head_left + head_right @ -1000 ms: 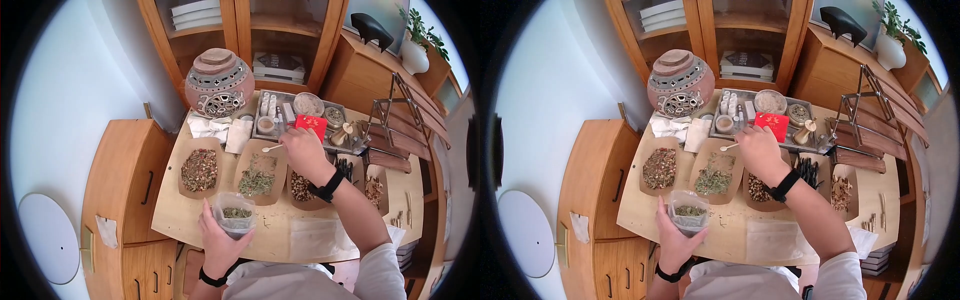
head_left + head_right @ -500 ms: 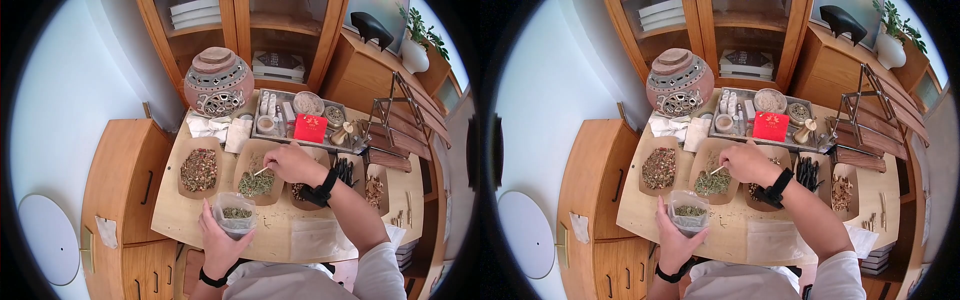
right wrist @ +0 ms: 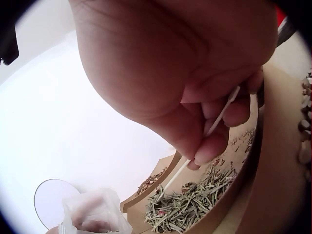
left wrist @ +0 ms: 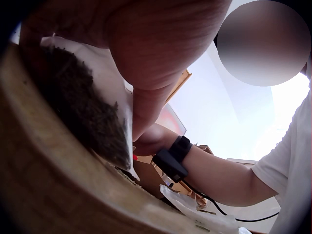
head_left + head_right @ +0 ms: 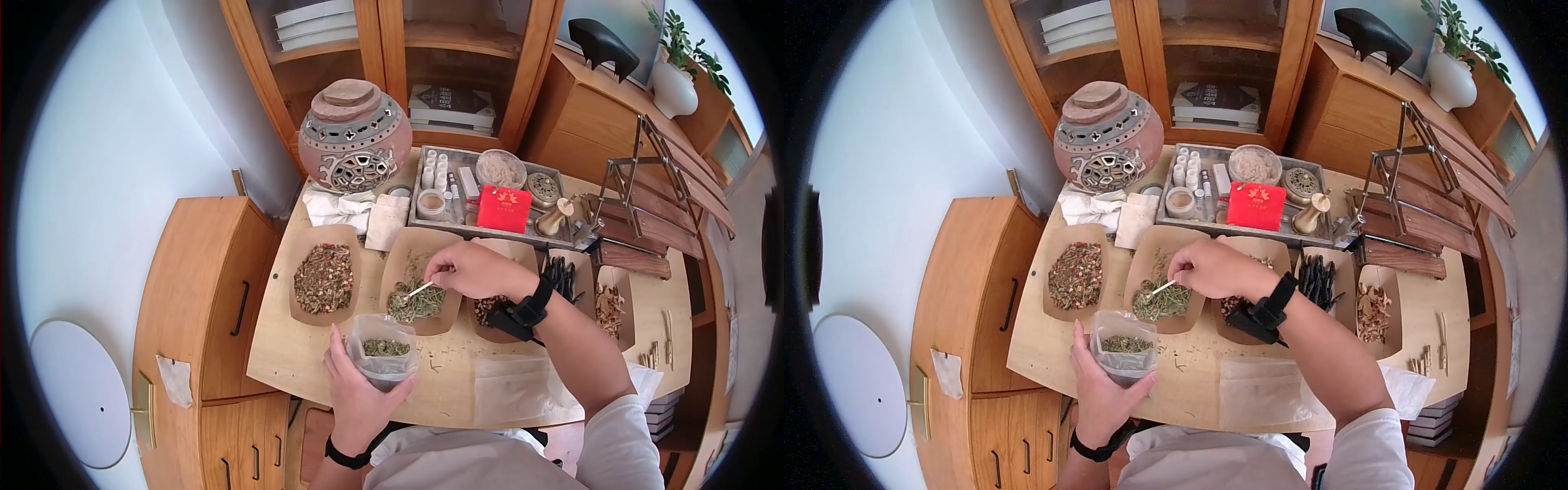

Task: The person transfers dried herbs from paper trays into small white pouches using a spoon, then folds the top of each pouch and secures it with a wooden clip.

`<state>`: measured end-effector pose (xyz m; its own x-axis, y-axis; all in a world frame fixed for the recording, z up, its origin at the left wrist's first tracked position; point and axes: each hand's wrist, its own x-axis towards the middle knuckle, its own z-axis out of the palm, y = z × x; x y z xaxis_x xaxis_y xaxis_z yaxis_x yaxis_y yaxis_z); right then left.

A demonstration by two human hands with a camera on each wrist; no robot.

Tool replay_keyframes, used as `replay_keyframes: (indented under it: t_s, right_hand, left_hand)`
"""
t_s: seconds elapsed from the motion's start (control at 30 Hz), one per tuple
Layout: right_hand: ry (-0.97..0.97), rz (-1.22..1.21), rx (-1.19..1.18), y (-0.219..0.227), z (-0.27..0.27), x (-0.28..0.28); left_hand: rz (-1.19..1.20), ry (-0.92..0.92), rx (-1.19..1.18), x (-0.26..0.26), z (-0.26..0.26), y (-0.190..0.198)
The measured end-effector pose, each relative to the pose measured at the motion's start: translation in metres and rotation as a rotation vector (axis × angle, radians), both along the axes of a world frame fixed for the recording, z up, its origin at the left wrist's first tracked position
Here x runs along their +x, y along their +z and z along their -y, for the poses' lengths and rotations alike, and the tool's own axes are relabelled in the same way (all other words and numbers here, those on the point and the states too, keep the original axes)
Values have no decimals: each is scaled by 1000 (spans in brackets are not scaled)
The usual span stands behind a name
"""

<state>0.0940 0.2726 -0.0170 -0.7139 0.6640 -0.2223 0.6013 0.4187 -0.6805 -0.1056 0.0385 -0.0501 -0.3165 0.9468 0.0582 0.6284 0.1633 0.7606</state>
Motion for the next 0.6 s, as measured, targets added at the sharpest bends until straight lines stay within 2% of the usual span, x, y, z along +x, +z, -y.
replay_keyframes:
  t_s: [0.17, 0.27, 0.33, 0.37, 0.4, 0.47, 0.53, 0.6]
  right_hand:
    - [-34, -86, -70, 6, -3, 8]
    - [-55, -135, -104, 31, 7, 10]
    - [-22, -83, -58, 50, 20, 4]
    - [78, -143, 222, 45, 31, 3]
    - [76, -143, 220, 42, 43, -1]
    - [257, -91, 642, 43, 61, -11]
    - [261, -68, 715, 42, 62, -10]
    - [75, -143, 788, 45, 51, 2]
  left_hand:
    - [-2, 7, -4, 0, 0, -2]
    - [-4, 4, -4, -1, 1, -3]
    - [-17, -2, 18, -1, 0, -3]
    - [-17, -3, 15, 0, 0, -3]
    - [-13, 4, 1, 1, 1, -2]
    - [-10, 9, -13, 1, 0, -1]
    - [-15, 8, 8, 1, 0, 0]
    - [3, 15, 4, 0, 1, 0]
